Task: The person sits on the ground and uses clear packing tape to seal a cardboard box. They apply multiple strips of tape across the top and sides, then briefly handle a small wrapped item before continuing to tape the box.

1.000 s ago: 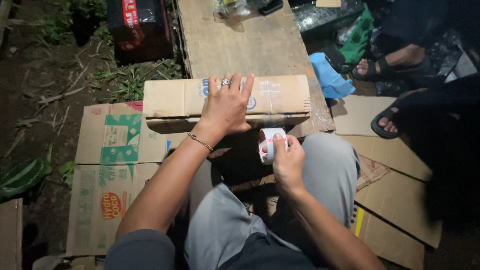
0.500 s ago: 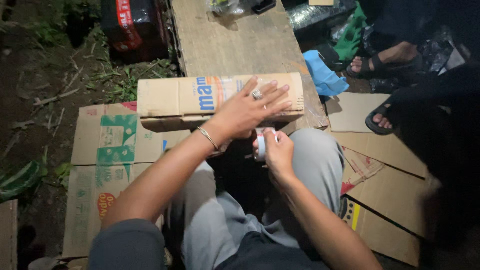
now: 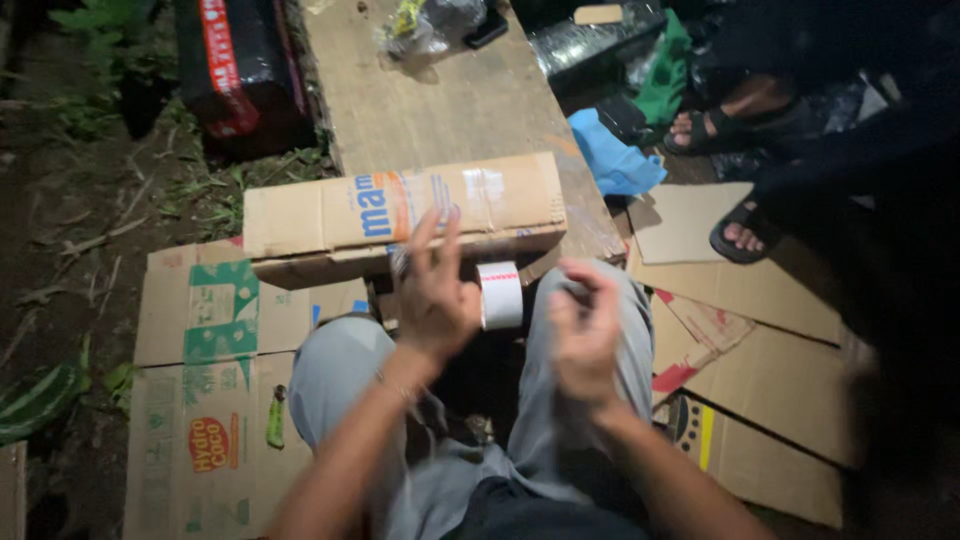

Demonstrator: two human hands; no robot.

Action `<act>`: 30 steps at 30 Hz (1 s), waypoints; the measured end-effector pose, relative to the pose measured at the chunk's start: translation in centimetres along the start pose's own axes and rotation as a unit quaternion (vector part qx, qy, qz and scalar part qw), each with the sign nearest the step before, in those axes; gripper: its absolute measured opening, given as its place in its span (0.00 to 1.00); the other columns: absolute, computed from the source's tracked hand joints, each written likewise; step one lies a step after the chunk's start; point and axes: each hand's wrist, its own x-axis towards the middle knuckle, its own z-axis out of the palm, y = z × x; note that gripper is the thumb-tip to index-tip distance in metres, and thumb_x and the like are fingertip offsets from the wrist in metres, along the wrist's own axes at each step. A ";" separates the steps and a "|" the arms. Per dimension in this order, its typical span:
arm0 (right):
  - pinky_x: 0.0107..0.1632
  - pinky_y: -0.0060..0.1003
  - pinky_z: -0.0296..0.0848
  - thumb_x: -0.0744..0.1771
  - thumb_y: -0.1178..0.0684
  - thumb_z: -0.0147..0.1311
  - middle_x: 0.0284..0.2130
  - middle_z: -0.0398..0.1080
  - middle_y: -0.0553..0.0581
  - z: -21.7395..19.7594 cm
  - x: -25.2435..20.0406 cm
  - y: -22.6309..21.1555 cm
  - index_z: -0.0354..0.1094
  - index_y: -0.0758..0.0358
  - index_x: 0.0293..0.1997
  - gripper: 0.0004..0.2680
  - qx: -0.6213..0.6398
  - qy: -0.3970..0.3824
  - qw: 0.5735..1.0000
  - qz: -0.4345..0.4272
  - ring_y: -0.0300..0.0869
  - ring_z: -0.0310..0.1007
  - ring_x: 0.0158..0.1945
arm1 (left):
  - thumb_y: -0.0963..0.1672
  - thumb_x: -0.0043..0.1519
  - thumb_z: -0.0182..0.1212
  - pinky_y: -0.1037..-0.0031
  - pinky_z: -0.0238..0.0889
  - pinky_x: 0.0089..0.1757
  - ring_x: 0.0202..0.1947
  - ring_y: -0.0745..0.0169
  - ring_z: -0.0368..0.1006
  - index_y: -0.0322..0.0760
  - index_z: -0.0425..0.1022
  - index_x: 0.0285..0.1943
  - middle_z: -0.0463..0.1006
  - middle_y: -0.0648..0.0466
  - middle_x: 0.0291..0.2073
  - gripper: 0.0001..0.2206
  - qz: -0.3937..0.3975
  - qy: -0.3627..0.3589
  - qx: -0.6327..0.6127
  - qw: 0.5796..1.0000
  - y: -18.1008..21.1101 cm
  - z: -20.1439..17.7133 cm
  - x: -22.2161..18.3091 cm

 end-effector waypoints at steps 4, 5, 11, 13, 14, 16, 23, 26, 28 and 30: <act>0.49 0.40 0.71 0.69 0.56 0.55 0.43 0.74 0.62 -5.6 8.1 3.1 0.72 0.65 0.50 0.07 -0.152 0.020 0.988 0.026 0.46 0.72 0.46 | 0.43 0.58 0.68 0.68 0.73 0.40 0.38 0.58 0.75 0.28 0.65 0.64 0.71 0.41 0.50 0.26 -0.402 0.044 -0.313 0.859 1.5 4.8 -3.9; 0.50 0.42 0.71 0.68 0.57 0.58 0.45 0.75 0.63 -6.6 9.7 4.6 0.73 0.65 0.50 0.07 -0.258 -0.016 0.965 -0.043 0.49 0.75 0.49 | 0.44 0.58 0.69 0.71 0.72 0.38 0.36 0.62 0.75 0.29 0.65 0.63 0.74 0.44 0.46 0.26 -0.413 0.032 -0.343 0.843 1.6 5.7 -4.6; 0.45 0.44 0.71 0.62 0.51 0.68 0.36 0.75 0.64 -7.0 11.8 13.0 0.75 0.60 0.55 0.17 -0.382 -0.155 0.907 0.084 0.52 0.74 0.40 | 0.42 0.62 0.67 0.79 0.67 0.35 0.32 0.71 0.73 0.25 0.73 0.61 0.80 0.50 0.33 0.20 -0.418 -0.058 -0.523 0.741 -0.8 7.0 -4.1; 0.45 0.41 0.72 0.61 0.51 0.69 0.38 0.76 0.62 -7.5 11.8 14.2 0.74 0.61 0.55 0.18 -0.324 -0.145 0.930 0.094 0.48 0.76 0.41 | 0.42 0.63 0.64 0.82 0.73 0.40 0.38 0.73 0.79 0.26 0.73 0.61 0.84 0.52 0.40 0.18 -0.419 -0.093 -0.604 0.671 -1.2 6.1 -4.3; 0.44 0.40 0.73 0.60 0.51 0.69 0.39 0.76 0.62 -7.8 12.0 14.7 0.74 0.62 0.54 0.19 -0.295 -0.140 0.940 0.101 0.47 0.77 0.41 | 0.42 0.63 0.65 0.81 0.71 0.37 0.37 0.72 0.78 0.26 0.72 0.62 0.84 0.51 0.40 0.19 -0.415 -0.115 -0.618 0.658 -1.3 5.8 -4.2; 0.45 0.39 0.73 0.63 0.50 0.67 0.38 0.78 0.61 -8.3 12.6 15.1 0.76 0.60 0.52 0.14 -0.288 -0.138 0.934 0.160 0.45 0.78 0.41 | 0.41 0.62 0.65 0.78 0.68 0.32 0.35 0.69 0.75 0.28 0.71 0.64 0.83 0.49 0.40 0.21 -0.403 -0.159 -0.646 0.628 -1.4 5.3 -4.1; 0.49 0.38 0.72 0.70 0.58 0.59 0.43 0.75 0.59 -8.1 12.8 7.7 0.77 0.62 0.51 0.06 -0.266 -0.061 0.960 -0.063 0.45 0.76 0.46 | 0.37 0.56 0.71 0.78 0.75 0.42 0.45 0.68 0.78 0.28 0.66 0.66 0.81 0.47 0.47 0.28 -0.353 -0.152 -0.664 0.641 -0.7 4.3 -3.6; 0.51 0.41 0.68 0.67 0.62 0.57 0.41 0.72 0.57 -7.4 10.8 1.8 0.78 0.57 0.50 0.09 -0.307 -0.111 0.927 -0.183 0.49 0.70 0.47 | 0.39 0.56 0.70 0.80 0.72 0.37 0.41 0.69 0.78 0.27 0.68 0.65 0.83 0.47 0.47 0.26 -0.387 -0.154 -0.649 0.636 -1.0 4.8 -3.9; 0.52 0.44 0.65 0.66 0.60 0.60 0.38 0.71 0.55 -6.0 9.9 -1.5 0.79 0.54 0.48 0.08 -0.361 -0.147 0.873 -0.292 0.50 0.67 0.48 | 0.40 0.57 0.70 0.82 0.65 0.31 0.36 0.71 0.76 0.27 0.70 0.65 0.83 0.48 0.46 0.26 -0.397 -0.165 -0.623 0.653 -1.4 5.2 -3.9; 0.53 0.46 0.62 0.65 0.60 0.61 0.38 0.71 0.53 -4.3 9.3 -3.9 0.79 0.52 0.48 0.10 -0.392 -0.173 0.831 -0.355 0.50 0.66 0.48 | 0.39 0.56 0.70 0.83 0.64 0.30 0.36 0.73 0.76 0.27 0.70 0.64 0.83 0.49 0.46 0.26 -0.405 -0.162 -0.641 0.631 -1.5 5.6 -3.9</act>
